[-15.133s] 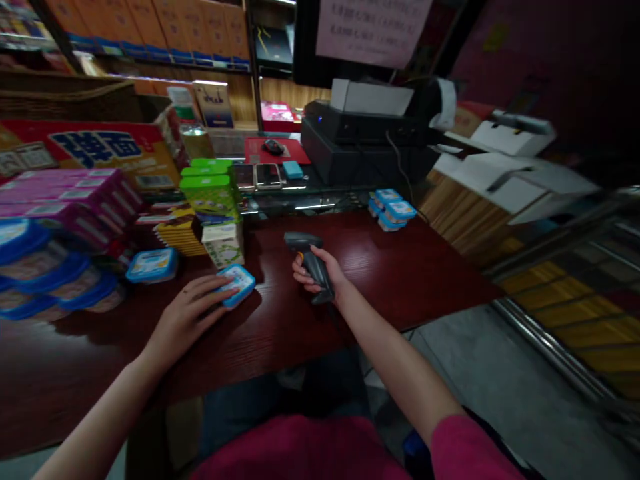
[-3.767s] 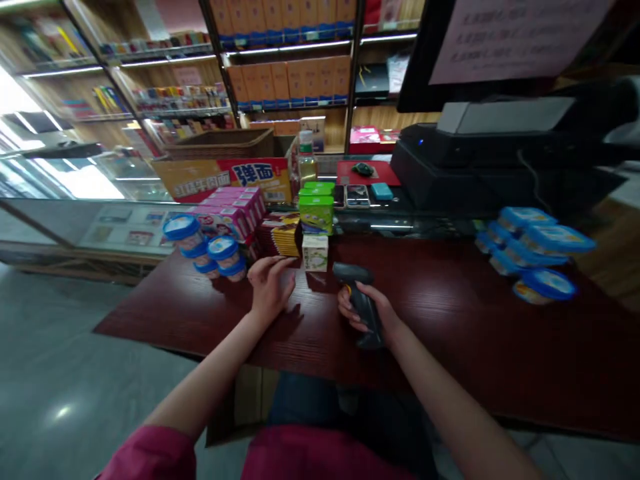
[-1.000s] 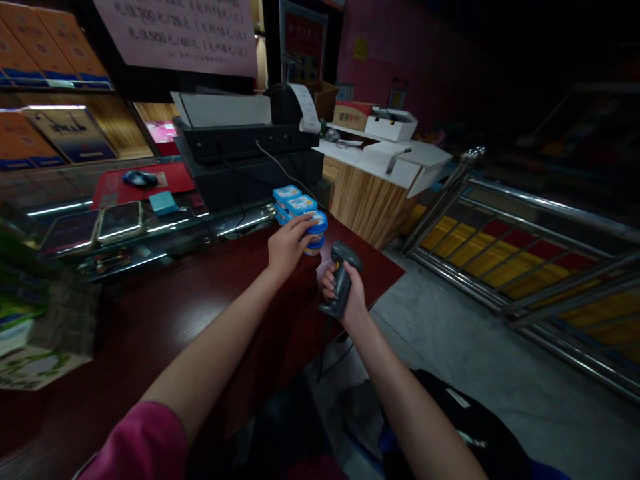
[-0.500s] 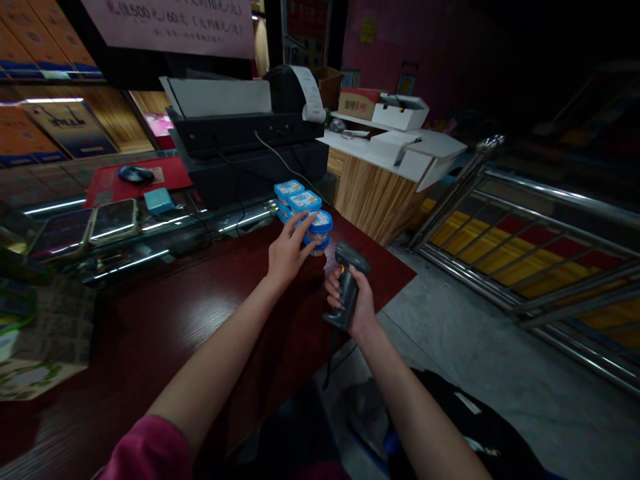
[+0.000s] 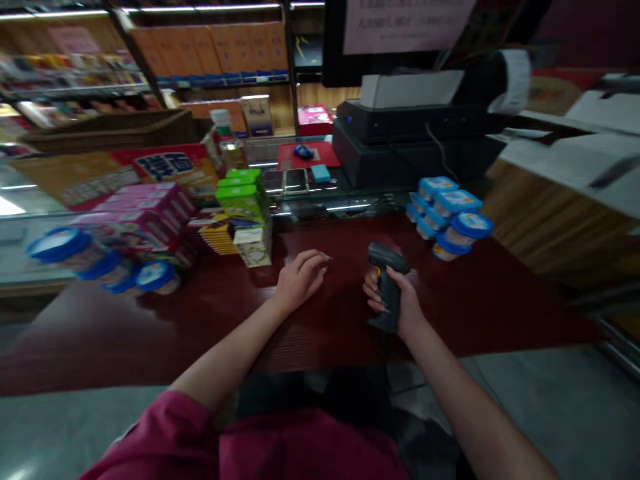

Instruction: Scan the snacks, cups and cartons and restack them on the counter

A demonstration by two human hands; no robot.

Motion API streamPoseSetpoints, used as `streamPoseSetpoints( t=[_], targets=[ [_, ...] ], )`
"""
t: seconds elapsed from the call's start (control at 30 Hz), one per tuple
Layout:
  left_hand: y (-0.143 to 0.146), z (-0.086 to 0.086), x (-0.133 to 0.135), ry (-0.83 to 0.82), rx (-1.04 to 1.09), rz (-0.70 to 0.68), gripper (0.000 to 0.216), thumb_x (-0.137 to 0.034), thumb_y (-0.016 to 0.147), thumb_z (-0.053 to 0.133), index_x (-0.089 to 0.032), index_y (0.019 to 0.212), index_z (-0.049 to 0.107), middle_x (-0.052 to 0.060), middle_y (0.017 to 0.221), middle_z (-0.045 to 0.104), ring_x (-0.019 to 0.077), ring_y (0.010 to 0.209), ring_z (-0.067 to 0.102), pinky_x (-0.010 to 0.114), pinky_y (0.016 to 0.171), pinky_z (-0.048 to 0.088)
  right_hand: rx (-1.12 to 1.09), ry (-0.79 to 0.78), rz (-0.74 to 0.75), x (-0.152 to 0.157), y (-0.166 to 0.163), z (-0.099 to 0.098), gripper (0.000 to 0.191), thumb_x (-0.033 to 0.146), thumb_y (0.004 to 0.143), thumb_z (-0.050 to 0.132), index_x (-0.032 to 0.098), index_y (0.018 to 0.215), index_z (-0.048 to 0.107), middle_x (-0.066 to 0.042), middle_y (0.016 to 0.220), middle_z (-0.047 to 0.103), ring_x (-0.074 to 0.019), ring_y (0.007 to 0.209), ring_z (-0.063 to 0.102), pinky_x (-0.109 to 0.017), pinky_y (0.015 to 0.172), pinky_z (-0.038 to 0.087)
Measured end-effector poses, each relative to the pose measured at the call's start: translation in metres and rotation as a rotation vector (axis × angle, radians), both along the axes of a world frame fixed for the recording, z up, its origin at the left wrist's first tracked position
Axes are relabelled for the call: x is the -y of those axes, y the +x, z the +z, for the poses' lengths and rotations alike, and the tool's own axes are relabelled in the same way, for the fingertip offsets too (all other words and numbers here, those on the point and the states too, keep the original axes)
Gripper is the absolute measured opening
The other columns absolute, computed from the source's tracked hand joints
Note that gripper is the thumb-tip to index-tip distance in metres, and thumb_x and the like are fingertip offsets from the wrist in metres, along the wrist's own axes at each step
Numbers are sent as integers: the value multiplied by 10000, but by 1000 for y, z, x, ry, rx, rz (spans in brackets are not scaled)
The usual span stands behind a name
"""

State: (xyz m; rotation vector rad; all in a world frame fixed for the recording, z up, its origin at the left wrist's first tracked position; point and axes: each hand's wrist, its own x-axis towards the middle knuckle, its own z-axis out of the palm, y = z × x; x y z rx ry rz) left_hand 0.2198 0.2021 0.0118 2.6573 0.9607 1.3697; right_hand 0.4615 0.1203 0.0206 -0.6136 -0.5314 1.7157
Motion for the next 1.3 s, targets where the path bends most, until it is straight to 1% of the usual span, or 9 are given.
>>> streamPoseSetpoints(
  t=[0.27, 0.4, 0.5, 0.63, 0.8, 0.97, 1.03, 1.13, 1.3],
  targets=[
    [-176, 6, 25, 118, 103, 438, 243, -247, 963, 612, -220, 1204, 613, 96, 1139, 687, 219, 1116, 662, 370, 990, 554, -24, 60, 476, -49, -146, -6, 310, 448, 843, 706, 158, 797, 606, 4, 673, 490, -92, 509, 345, -148, 335, 300],
    [-235, 11, 31, 130, 194, 704, 308, -302, 940, 652, -211, 1232, 619, 113, 1195, 650, 262, 1191, 599, 436, 1089, 466, -46, 65, 603, -58, -198, -7, 314, 447, 874, 682, 154, 796, 600, 0, 678, 493, -94, 515, 365, -144, 338, 304],
    [-265, 8, 34, 50, 178, 862, 446, -346, 885, 723, -224, 1303, 625, 146, 1342, 585, 334, 1311, 510, 514, 1156, 376, -54, 54, 660, -60, -227, -6, 319, 437, 885, 676, 141, 790, 604, -1, 678, 489, -90, 518, 368, -143, 346, 313],
    [-281, 2, 37, -127, 107, 894, 487, -301, 864, 731, -248, 1341, 648, 158, 1432, 550, 395, 1345, 459, 587, 1137, 377, -40, 21, 716, -63, -250, -3, 324, 437, 901, 656, 133, 798, 606, -8, 680, 491, -91, 522, 373, -147, 352, 320],
    [-279, 3, 36, -221, 167, 843, 415, -202, 917, 634, -277, 1322, 675, 93, 1423, 622, 334, 1296, 543, 527, 1126, 435, 5, -36, 735, -65, -259, 0, 313, 429, 947, 603, 145, 813, 591, -3, 685, 487, -90, 524, 376, -135, 349, 304],
    [-284, -1, 30, -323, 375, 438, 365, -285, 923, 655, -221, 1282, 677, 77, 1335, 694, 261, 1257, 630, 427, 1094, 510, 33, -38, 728, -61, -257, 2, 318, 440, 949, 610, 149, 820, 593, 5, 688, 481, -88, 523, 377, -129, 335, 281],
    [-287, -4, 28, -403, 436, 333, 394, -356, 917, 671, -208, 1282, 673, 77, 1313, 708, 258, 1216, 660, 417, 1050, 547, 53, -23, 742, -59, -256, 1, 323, 452, 945, 617, 154, 823, 596, 5, 690, 489, -90, 522, 387, -134, 331, 295],
    [-288, -6, 26, -447, 469, 330, 420, -405, 895, 700, -200, 1262, 692, 79, 1304, 716, 261, 1200, 673, 426, 1055, 548, 95, 6, 768, -57, -256, -1, 331, 467, 930, 631, 153, 825, 615, 10, 672, 504, -93, 499, 401, -155, 323, 342],
    [-287, -3, 28, -396, 394, 358, 404, -407, 899, 714, -199, 1245, 713, 86, 1288, 729, 252, 1195, 678, 425, 1076, 537, 152, -3, 794, -54, -257, -6, 318, 464, 910, 659, 150, 865, 644, 21, 631, 531, -98, 466, 446, -183, 334, 426]
  ],
)
